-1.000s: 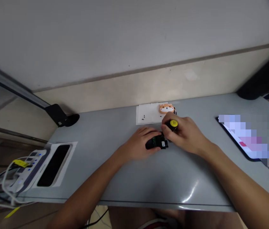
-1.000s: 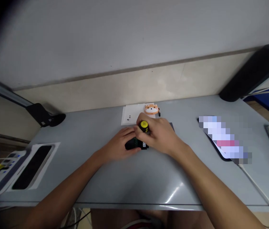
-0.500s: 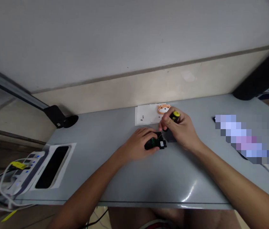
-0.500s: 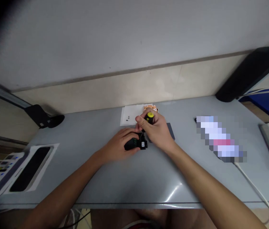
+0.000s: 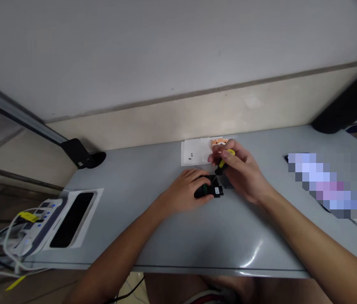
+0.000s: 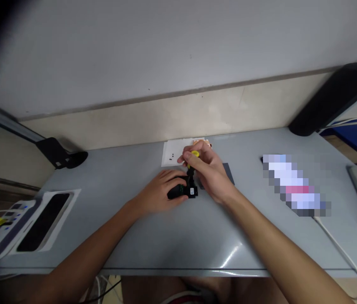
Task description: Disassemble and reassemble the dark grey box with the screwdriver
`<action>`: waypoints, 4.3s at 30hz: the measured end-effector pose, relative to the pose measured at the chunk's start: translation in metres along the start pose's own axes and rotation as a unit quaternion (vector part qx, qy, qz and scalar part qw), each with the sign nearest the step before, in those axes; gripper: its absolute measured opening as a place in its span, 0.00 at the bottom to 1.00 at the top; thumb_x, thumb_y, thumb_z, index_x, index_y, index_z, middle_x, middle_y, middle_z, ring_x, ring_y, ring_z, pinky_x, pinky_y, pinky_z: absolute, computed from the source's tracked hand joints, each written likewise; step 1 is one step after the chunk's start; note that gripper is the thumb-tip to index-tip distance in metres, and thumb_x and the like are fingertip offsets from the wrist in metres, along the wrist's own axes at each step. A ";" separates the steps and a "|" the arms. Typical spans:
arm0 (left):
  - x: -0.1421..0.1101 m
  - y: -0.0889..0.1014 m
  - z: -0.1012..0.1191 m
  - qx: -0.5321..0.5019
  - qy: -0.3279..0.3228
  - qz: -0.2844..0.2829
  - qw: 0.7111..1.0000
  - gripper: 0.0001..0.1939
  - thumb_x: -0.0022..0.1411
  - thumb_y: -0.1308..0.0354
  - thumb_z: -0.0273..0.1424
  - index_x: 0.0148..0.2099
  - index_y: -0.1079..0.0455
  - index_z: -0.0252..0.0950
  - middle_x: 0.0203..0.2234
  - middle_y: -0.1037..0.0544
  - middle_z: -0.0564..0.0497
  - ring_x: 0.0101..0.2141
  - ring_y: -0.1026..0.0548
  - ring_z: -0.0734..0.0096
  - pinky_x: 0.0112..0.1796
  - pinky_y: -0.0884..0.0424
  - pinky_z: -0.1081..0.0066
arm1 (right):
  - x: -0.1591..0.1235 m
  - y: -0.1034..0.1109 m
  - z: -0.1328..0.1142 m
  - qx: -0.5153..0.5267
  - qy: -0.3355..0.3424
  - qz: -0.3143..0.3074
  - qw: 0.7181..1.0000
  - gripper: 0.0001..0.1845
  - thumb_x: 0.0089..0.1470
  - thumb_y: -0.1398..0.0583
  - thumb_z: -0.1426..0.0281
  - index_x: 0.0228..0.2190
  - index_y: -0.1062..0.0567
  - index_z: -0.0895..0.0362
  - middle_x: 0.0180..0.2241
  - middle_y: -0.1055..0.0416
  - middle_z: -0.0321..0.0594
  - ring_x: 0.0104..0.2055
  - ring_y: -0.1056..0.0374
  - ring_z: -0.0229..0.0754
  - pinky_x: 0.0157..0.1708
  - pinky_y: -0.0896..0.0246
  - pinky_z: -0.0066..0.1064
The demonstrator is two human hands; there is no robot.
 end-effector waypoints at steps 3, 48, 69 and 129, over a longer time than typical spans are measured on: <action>0.000 -0.002 -0.001 -0.003 0.006 -0.004 1.000 0.09 0.68 0.35 0.36 0.48 0.24 0.40 0.53 0.21 0.45 0.54 0.24 0.55 0.58 0.29 0.53 | 0.002 0.004 0.003 0.007 -0.009 0.009 1.000 0.30 0.50 0.28 0.51 0.27 0.43 0.51 0.28 0.36 0.30 0.26 0.38 0.35 0.30 0.39 0.31; 0.000 0.000 -0.001 0.005 -0.015 -0.003 1.000 0.09 0.69 0.35 0.36 0.49 0.24 0.39 0.53 0.20 0.45 0.52 0.22 0.58 0.57 0.28 0.57 | 0.002 0.005 -0.001 0.097 -0.047 -0.013 0.994 0.14 0.58 0.34 0.56 0.29 0.22 0.54 0.31 0.33 0.38 0.33 0.35 0.40 0.37 0.36 0.34; -0.001 -0.002 -0.002 0.011 -0.015 -0.006 1.000 0.09 0.70 0.36 0.37 0.49 0.23 0.40 0.54 0.20 0.46 0.53 0.22 0.58 0.58 0.28 0.55 | 0.004 0.017 0.001 0.062 -0.020 0.028 0.998 0.21 0.46 0.26 0.53 0.25 0.26 0.53 0.31 0.35 0.36 0.36 0.37 0.39 0.36 0.39 0.31; 0.000 -0.004 -0.001 -0.009 0.018 -0.008 1.000 0.10 0.68 0.36 0.35 0.48 0.31 0.40 0.51 0.21 0.44 0.53 0.23 0.56 0.56 0.27 0.55 | 0.003 0.006 0.000 0.042 0.000 0.004 0.999 0.26 0.53 0.32 0.43 0.30 0.30 0.50 0.21 0.43 0.28 0.22 0.46 0.34 0.25 0.43 0.30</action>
Point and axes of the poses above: each hand's wrist, its own x-axis towards the middle knuckle, its own y-axis out of the back of the hand, z = x × y, the point moved 10 cm from there along x, towards the middle knuckle
